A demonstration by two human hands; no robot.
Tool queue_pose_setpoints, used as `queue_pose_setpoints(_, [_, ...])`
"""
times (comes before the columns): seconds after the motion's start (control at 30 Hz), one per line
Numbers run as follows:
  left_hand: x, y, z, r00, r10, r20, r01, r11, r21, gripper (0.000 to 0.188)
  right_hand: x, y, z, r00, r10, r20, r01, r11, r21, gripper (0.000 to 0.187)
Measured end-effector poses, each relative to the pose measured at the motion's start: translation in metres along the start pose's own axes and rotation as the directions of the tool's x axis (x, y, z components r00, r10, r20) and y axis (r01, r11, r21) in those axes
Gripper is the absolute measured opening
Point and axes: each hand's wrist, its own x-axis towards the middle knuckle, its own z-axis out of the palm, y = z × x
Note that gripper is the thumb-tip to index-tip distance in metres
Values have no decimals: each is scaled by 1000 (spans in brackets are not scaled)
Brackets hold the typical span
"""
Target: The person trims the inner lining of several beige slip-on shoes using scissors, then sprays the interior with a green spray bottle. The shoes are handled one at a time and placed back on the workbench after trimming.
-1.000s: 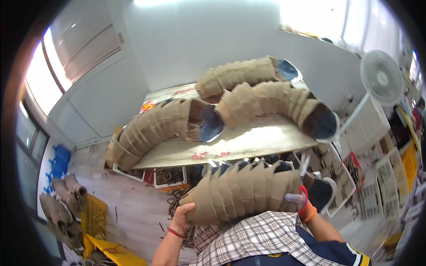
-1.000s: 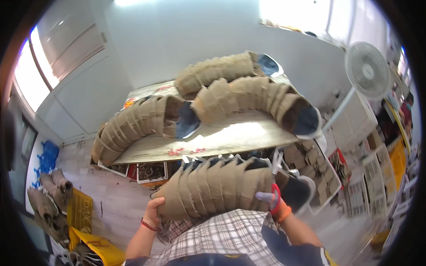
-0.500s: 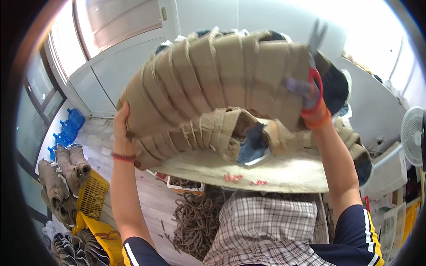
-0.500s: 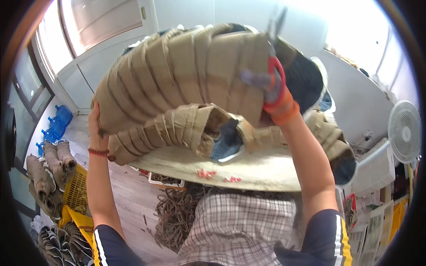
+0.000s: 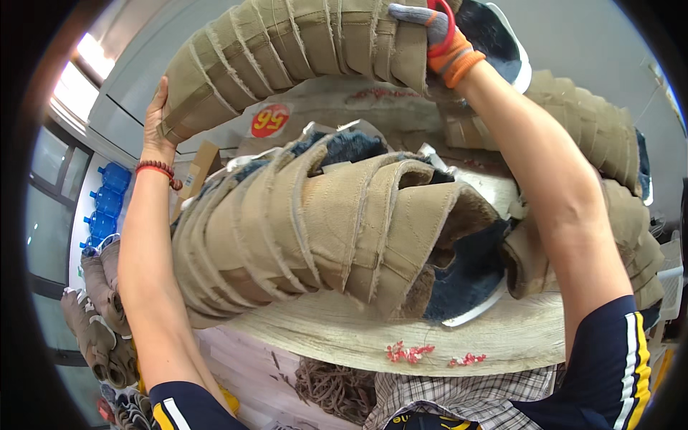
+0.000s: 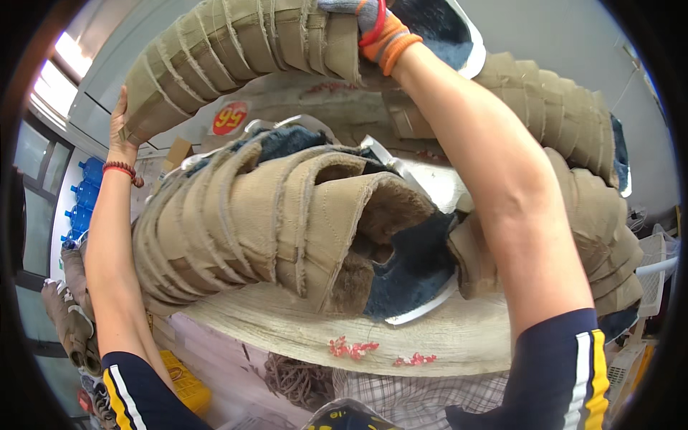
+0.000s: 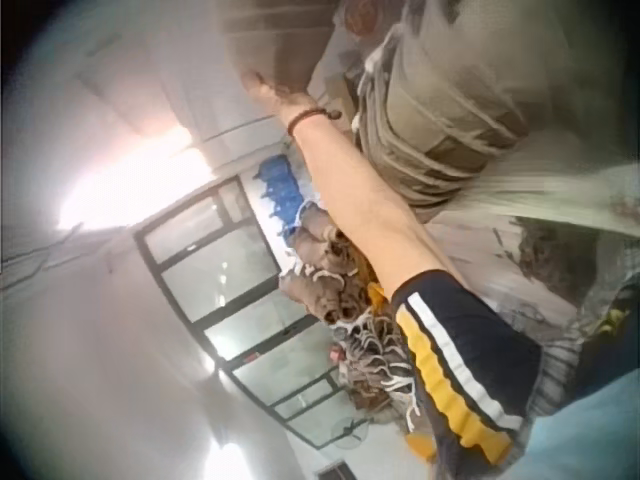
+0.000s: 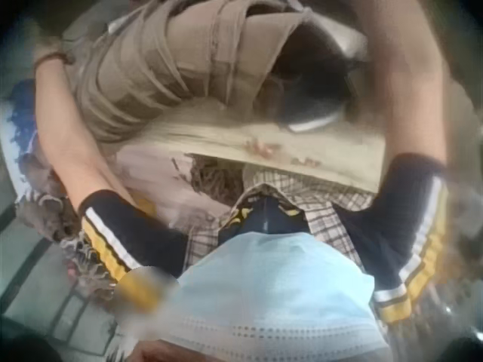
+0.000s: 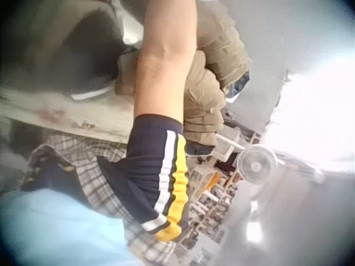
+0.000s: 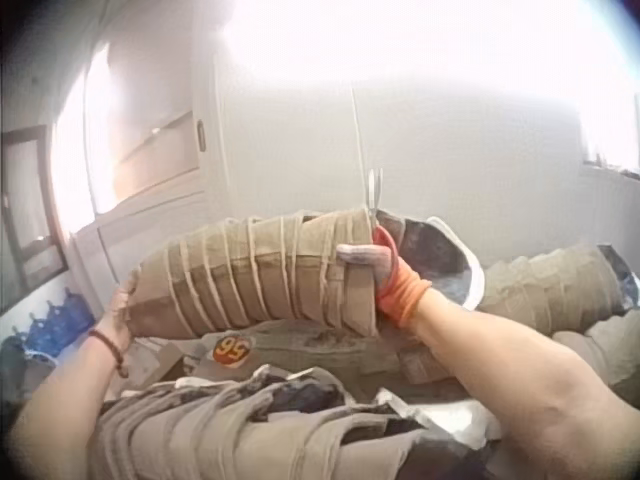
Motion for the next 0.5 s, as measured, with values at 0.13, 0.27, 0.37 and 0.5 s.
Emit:
queue_pose_setpoints(0.13, [3, -55, -10, 734, -172, -657, 367, 915, 171, 44, -9, 39, 9, 963, 196, -184, -233, 950, -206, 35])
queue_pose_setpoints(0.27, [-2, -46, -24, 655, -275, -704, 447, 892, 66, 39, -6, 41, -1, 916, 282, -285, -357, 897, -259, 35])
queue_pose_setpoints(0.37, [20, -47, -28, 637, -274, -721, 555, 812, 182, 39, 8, 45, -51, 930, -109, -350, -242, 537, -809, 46])
queue_pose_setpoints(0.5, [13, -30, -70, 753, 259, -604, 566, 212, 797, 34, -41, -8, -14, 797, -261, -545, -418, 413, -809, 47])
